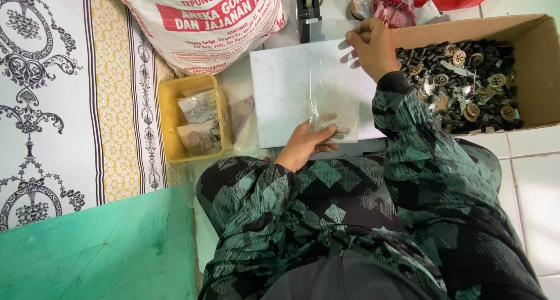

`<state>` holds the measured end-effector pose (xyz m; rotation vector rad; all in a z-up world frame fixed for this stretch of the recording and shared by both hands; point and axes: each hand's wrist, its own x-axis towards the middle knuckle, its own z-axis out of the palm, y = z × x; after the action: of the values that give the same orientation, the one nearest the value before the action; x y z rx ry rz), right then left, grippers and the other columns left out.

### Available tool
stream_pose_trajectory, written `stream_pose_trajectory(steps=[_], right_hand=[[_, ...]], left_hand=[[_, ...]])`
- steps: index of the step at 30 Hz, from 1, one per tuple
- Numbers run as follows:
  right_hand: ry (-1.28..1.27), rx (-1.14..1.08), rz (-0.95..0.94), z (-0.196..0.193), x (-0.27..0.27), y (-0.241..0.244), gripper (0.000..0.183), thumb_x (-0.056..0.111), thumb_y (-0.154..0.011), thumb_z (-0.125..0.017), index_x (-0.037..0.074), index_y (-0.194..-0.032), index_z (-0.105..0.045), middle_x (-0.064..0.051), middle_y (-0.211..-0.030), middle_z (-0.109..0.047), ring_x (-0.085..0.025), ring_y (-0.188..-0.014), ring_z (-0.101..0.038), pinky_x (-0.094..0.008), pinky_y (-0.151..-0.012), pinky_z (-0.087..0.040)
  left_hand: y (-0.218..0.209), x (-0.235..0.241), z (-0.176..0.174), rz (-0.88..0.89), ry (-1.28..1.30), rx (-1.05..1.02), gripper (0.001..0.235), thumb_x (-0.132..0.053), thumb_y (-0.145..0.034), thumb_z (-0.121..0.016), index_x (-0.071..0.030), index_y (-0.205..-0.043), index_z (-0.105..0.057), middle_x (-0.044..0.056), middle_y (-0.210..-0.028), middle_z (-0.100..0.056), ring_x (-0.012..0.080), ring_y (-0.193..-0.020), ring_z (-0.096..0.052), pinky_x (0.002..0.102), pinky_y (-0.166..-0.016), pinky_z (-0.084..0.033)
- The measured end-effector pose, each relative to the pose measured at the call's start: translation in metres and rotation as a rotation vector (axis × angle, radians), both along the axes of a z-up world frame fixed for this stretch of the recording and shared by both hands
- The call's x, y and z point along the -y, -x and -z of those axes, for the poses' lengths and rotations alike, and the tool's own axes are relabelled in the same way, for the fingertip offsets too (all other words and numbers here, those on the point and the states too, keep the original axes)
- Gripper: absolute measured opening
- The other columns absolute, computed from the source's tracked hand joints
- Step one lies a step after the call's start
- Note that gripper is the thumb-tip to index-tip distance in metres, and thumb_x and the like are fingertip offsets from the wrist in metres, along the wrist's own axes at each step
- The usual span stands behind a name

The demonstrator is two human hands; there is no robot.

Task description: The person sits on the floor and packs small metal buttons from a cardboard box into clear plastic bags. They place the buttons into a bag, seal it, and set it aside in a yellow container. The person then handles a small pink fabric item before returning to sort through the box of buttons.

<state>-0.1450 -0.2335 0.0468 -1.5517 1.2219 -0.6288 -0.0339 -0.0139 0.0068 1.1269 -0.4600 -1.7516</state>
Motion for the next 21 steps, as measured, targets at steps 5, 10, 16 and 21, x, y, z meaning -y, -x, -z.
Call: stream_pose_trajectory(steps=[5, 10, 16, 21], right_hand=[[0.009, -0.031, -0.031, 0.027, 0.009, -0.007, 0.014, 0.018, -0.108, -0.061, 0.008, -0.110, -0.052, -0.009, -0.092, -0.079, -0.016, -0.065, -0.076, -0.028, -0.050, -0.059], [0.054, -0.051, -0.029, 0.050, 0.013, -0.013, 0.012, 0.018, -0.108, -0.063, 0.009, -0.106, -0.055, -0.004, -0.081, -0.075, -0.015, -0.054, -0.061, -0.031, -0.051, -0.054], [-0.033, -0.036, -0.080, 0.040, 0.010, -0.010, 0.010, 0.013, -0.108, -0.060, 0.010, -0.106, -0.050, -0.007, -0.092, -0.080, -0.017, -0.064, -0.073, -0.031, -0.056, -0.049], [0.106, -0.091, -0.200, 0.050, 0.015, -0.010, 0.020, 0.016, -0.103, -0.072, 0.009, -0.119, -0.064, -0.003, -0.086, -0.077, -0.014, -0.074, -0.066, -0.032, -0.065, -0.049]], left_hand=[[0.004, -0.010, 0.008, 0.013, -0.007, -0.035, 0.041, -0.027, -0.100, -0.063, 0.001, -0.129, -0.054, 0.026, -0.113, -0.074, 0.0285, -0.091, -0.076, 0.032, -0.082, -0.065], [0.000, -0.015, 0.002, 0.013, -0.081, 0.022, 0.059, -0.044, -0.104, -0.049, 0.008, -0.128, -0.063, 0.021, -0.100, -0.077, 0.0272, -0.081, -0.077, 0.032, -0.074, -0.065], [-0.007, -0.020, -0.010, 0.270, 0.031, 0.955, 0.041, -0.040, -0.100, -0.063, -0.008, -0.081, -0.080, 0.006, -0.069, -0.074, 0.0163, -0.052, -0.065, 0.032, -0.069, -0.054], [-0.013, 0.003, -0.010, 0.204, 0.619, 1.384, 0.039, -0.014, -0.101, -0.066, -0.008, -0.138, -0.059, 0.013, -0.124, -0.053, 0.0320, -0.112, -0.055, 0.043, -0.090, -0.053]])
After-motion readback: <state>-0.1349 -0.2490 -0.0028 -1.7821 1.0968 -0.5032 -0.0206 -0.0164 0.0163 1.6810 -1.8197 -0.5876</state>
